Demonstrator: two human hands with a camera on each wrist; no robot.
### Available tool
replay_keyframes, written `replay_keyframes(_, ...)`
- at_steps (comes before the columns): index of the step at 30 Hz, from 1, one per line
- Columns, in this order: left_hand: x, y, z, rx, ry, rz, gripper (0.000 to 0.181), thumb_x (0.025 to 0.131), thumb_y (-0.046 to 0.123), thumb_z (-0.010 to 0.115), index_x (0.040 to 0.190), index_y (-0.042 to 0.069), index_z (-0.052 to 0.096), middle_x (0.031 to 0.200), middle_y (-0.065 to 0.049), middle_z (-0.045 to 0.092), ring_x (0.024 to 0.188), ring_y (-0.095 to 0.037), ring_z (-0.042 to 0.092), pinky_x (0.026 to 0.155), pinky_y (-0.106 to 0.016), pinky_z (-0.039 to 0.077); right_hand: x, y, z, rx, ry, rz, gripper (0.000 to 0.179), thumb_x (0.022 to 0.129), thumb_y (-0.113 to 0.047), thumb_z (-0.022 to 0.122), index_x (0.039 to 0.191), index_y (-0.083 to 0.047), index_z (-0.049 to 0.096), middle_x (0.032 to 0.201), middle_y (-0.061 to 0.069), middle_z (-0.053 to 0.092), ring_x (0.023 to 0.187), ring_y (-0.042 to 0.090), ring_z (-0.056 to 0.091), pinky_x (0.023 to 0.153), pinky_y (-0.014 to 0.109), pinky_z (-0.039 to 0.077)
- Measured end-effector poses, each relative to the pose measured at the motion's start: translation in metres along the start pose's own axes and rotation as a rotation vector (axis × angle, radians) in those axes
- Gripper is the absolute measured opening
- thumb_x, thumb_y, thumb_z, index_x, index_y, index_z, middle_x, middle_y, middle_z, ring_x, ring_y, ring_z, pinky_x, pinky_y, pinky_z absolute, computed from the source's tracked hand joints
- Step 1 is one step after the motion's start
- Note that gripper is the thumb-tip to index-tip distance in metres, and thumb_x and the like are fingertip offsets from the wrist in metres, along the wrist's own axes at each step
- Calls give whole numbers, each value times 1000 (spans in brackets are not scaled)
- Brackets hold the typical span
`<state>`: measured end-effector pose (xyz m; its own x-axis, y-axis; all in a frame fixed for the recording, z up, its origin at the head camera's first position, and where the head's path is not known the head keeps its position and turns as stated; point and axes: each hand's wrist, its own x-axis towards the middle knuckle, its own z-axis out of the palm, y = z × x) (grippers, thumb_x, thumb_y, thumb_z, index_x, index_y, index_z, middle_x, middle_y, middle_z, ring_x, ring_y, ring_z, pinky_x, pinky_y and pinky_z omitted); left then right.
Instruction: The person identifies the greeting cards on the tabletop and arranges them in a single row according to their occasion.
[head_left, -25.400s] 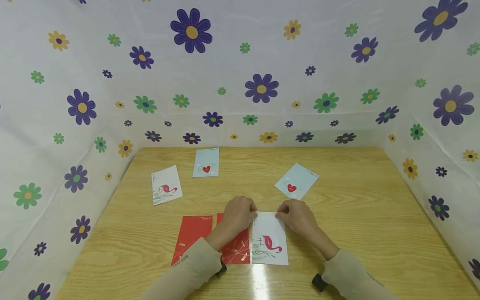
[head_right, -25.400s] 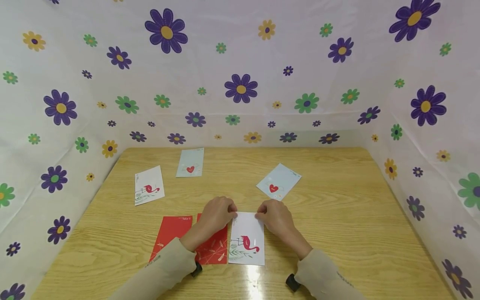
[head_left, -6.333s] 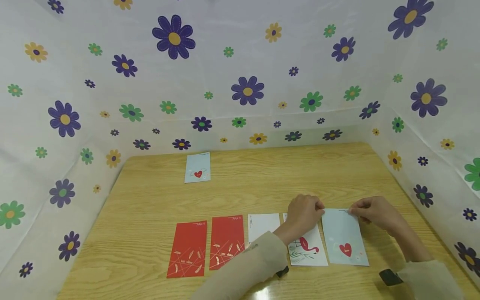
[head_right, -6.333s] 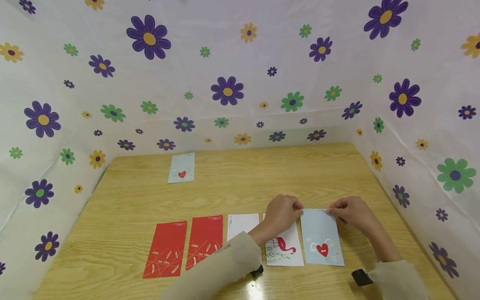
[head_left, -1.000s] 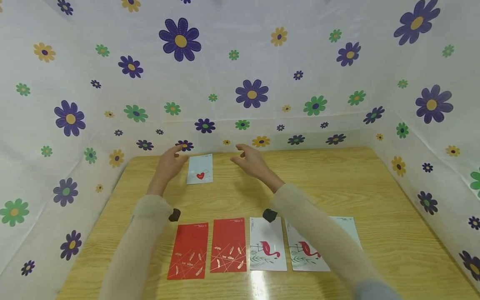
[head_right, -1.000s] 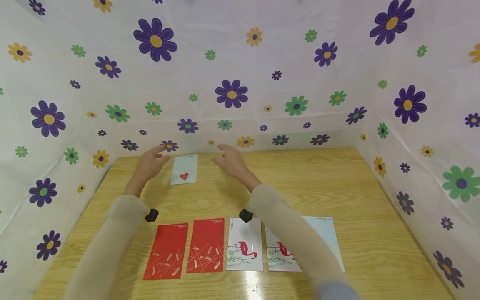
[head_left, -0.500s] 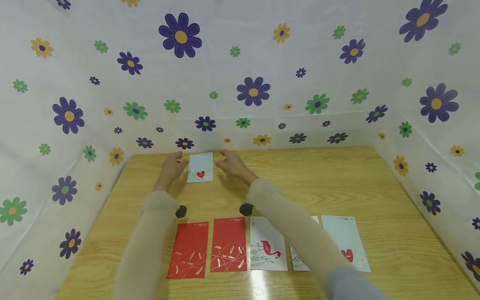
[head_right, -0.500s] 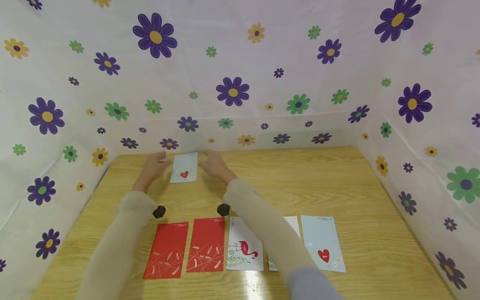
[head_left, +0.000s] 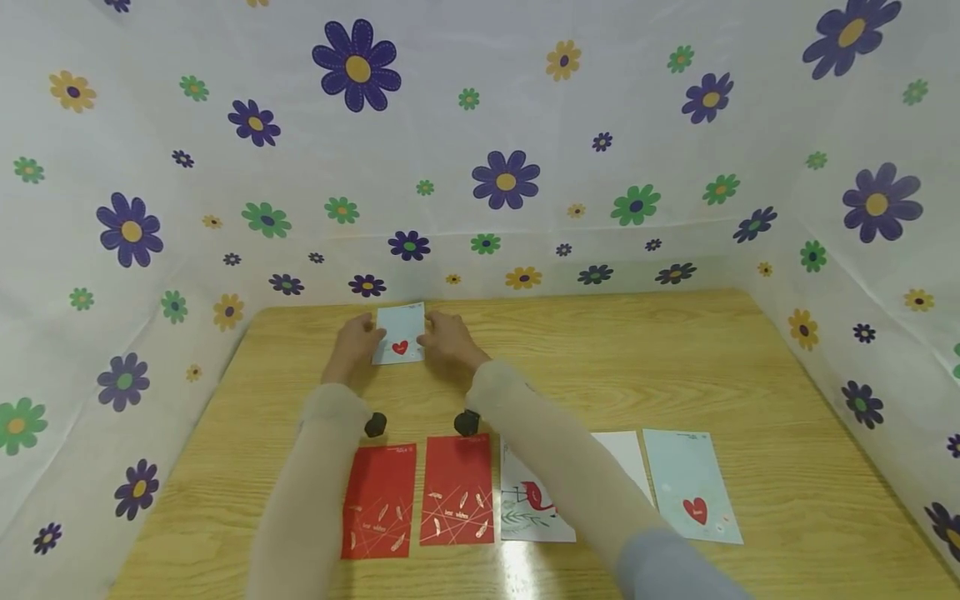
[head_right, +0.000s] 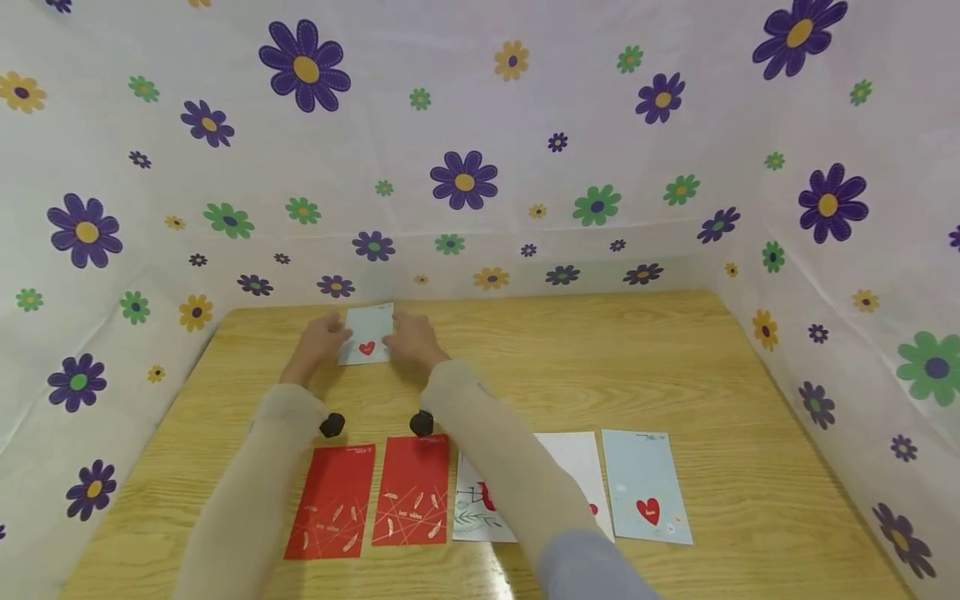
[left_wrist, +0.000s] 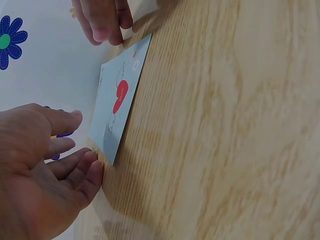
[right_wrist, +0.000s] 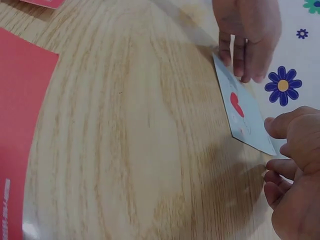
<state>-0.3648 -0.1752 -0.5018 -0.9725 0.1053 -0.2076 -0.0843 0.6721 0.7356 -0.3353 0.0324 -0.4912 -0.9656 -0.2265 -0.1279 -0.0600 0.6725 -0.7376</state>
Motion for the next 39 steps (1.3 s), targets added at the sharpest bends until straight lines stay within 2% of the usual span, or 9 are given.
replay_keyframes(8,-2,11,3,-32,-3,-54,61,108,17,48,158,-9,24,158,-30,37,148,-44,33,122,-51,26,-1,-5,6,6,-4,-28,49,107,-14,54,152,1,45,153,16,51,147,30,39,121,40,32)
replay_keyframes(15,-2,7,3,-97,13,-137,59,109,21,48,158,-7,29,156,-28,40,145,-42,38,120,-52,30,-4,-4,4,373,-70,63,52,110,-11,47,159,0,33,160,17,40,149,27,36,120,39,32)
replay_keyframes(21,-2,2,2,-187,20,-187,60,109,20,48,158,-7,26,159,-27,38,148,-40,35,120,-51,30,-4,-1,0,534,-24,86,55,108,-9,51,158,2,33,154,23,44,141,35,46,114,44,41)
replay_keyframes(24,-4,3,4,-208,40,-173,55,108,16,47,155,-9,34,159,-26,38,149,-40,33,120,-50,30,-3,0,1,540,10,103,51,106,-7,54,154,5,40,146,21,52,134,31,52,109,40,46)
replay_keyframes(27,-7,4,6,-218,58,-165,48,107,12,47,151,-8,44,156,-25,43,146,-38,39,119,-47,34,-3,0,3,530,52,108,40,103,0,55,141,13,50,109,15,57,102,21,55,87,28,46)
replay_keyframes(29,-9,5,7,-235,62,-154,45,107,10,50,148,-7,49,152,-24,49,141,-37,45,116,-46,38,-3,0,5,554,86,116,37,101,5,56,136,16,53,100,12,55,92,17,51,79,26,43)
replay_keyframes(32,-11,9,7,-254,56,-127,45,106,11,55,148,-4,51,146,-24,53,135,-35,50,115,-45,41,-4,0,5,604,106,112,46,98,11,56,144,12,50,108,18,66,95,19,62,82,25,52)
replay_keyframes(35,-16,15,5,-283,51,-93,46,105,11,57,149,-3,51,143,-23,54,131,-34,51,113,-43,43,-6,2,1,552,87,71,51,97,11,58,147,10,47,124,23,68,101,22,67,84,26,55)
replay_keyframes(39,-18,23,0,-286,55,-54,44,104,9,59,146,-3,52,134,-24,58,119,-33,59,104,-40,51,-9,5,-9,413,66,-6,60,96,9,61,153,6,41,88,12,67,65,13,56,58,19,45)
